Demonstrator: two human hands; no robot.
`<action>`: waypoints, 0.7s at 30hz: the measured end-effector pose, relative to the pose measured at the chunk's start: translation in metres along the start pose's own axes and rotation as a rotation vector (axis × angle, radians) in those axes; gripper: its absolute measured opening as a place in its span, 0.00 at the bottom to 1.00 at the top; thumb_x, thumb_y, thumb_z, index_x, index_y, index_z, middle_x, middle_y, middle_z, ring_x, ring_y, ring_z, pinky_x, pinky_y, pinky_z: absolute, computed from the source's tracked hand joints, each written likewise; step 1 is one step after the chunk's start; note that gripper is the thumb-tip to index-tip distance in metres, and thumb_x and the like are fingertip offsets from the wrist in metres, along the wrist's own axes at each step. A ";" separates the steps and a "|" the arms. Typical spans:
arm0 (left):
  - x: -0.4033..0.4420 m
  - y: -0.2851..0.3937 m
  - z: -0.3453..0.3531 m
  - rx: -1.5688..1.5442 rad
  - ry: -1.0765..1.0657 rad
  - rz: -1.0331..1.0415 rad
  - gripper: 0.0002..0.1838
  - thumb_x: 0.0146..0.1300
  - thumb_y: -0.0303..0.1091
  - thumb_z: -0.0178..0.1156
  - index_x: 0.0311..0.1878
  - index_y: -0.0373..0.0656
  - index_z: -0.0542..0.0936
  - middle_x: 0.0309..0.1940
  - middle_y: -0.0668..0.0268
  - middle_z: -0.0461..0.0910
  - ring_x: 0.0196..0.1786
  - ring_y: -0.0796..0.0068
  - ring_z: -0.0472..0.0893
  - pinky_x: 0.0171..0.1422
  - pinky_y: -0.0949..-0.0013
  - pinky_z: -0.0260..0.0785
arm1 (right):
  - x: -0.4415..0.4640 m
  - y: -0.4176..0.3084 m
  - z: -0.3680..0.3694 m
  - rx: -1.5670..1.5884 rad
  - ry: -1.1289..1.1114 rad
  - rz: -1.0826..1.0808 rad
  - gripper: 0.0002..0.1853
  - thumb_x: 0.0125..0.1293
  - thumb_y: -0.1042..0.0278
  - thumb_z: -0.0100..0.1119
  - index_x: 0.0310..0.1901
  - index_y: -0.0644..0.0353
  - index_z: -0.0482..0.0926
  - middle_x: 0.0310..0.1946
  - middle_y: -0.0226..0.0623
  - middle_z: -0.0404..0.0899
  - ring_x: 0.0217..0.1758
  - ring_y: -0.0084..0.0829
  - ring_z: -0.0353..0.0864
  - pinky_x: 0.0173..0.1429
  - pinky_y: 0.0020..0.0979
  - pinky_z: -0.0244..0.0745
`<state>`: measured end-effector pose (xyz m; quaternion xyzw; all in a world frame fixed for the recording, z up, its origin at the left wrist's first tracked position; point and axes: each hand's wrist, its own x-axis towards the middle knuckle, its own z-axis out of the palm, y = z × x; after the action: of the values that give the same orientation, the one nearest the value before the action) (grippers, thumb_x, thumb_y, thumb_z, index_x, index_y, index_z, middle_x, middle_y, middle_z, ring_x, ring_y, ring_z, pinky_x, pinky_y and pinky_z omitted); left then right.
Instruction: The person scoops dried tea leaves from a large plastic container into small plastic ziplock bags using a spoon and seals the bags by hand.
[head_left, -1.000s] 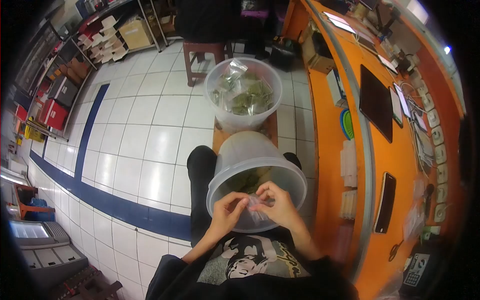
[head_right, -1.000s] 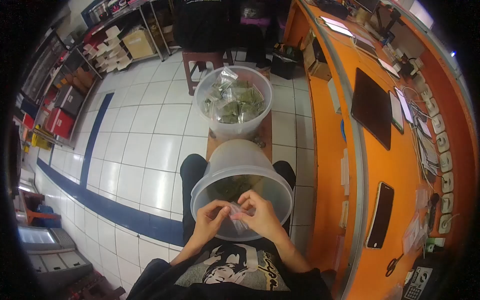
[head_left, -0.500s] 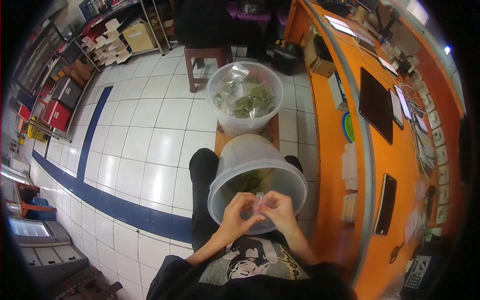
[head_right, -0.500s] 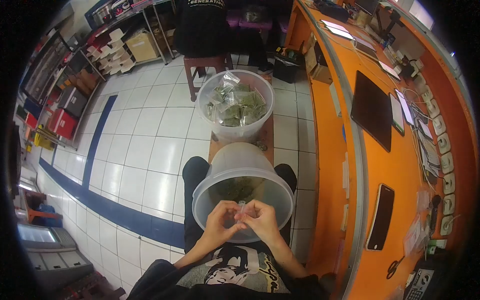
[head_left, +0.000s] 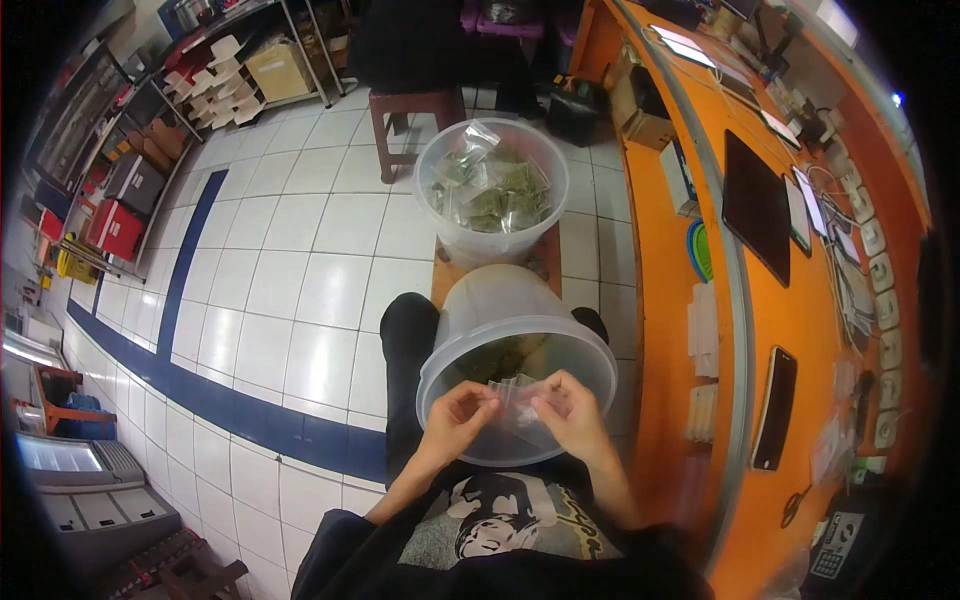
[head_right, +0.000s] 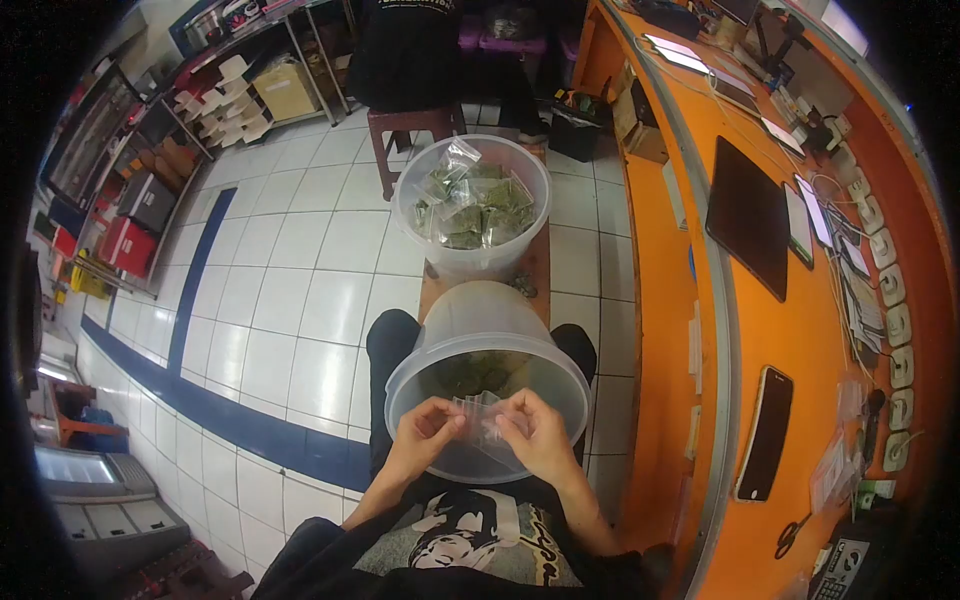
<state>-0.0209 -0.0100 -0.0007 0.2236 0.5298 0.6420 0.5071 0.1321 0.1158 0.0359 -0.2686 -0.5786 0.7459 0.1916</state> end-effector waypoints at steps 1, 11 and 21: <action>0.000 -0.001 0.001 -0.001 -0.001 -0.001 0.07 0.65 0.24 0.60 0.45 0.35 0.76 0.41 0.66 0.80 0.44 0.80 0.79 0.50 0.75 0.72 | 0.000 0.003 0.006 -0.009 0.054 0.002 0.12 0.64 0.76 0.60 0.46 0.64 0.69 0.43 0.41 0.79 0.46 0.25 0.80 0.48 0.28 0.75; 0.000 0.003 0.004 -0.108 -0.061 -0.075 0.08 0.64 0.24 0.61 0.45 0.36 0.75 0.37 0.66 0.80 0.41 0.79 0.80 0.46 0.76 0.74 | 0.003 -0.003 0.017 -0.388 0.166 -0.054 0.26 0.56 0.75 0.67 0.55 0.60 0.67 0.40 0.46 0.83 0.42 0.35 0.85 0.44 0.32 0.77; 0.003 0.001 0.002 -0.236 -0.084 -0.111 0.08 0.63 0.25 0.62 0.39 0.41 0.71 0.34 0.65 0.79 0.37 0.73 0.81 0.45 0.70 0.76 | 0.002 -0.015 0.003 -0.563 0.304 -0.188 0.20 0.59 0.87 0.50 0.54 0.61 0.70 0.47 0.48 0.80 0.47 0.48 0.83 0.49 0.35 0.78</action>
<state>-0.0206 -0.0064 0.0007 0.1595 0.4407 0.6606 0.5865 0.1284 0.1188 0.0505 -0.3645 -0.7490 0.4874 0.2618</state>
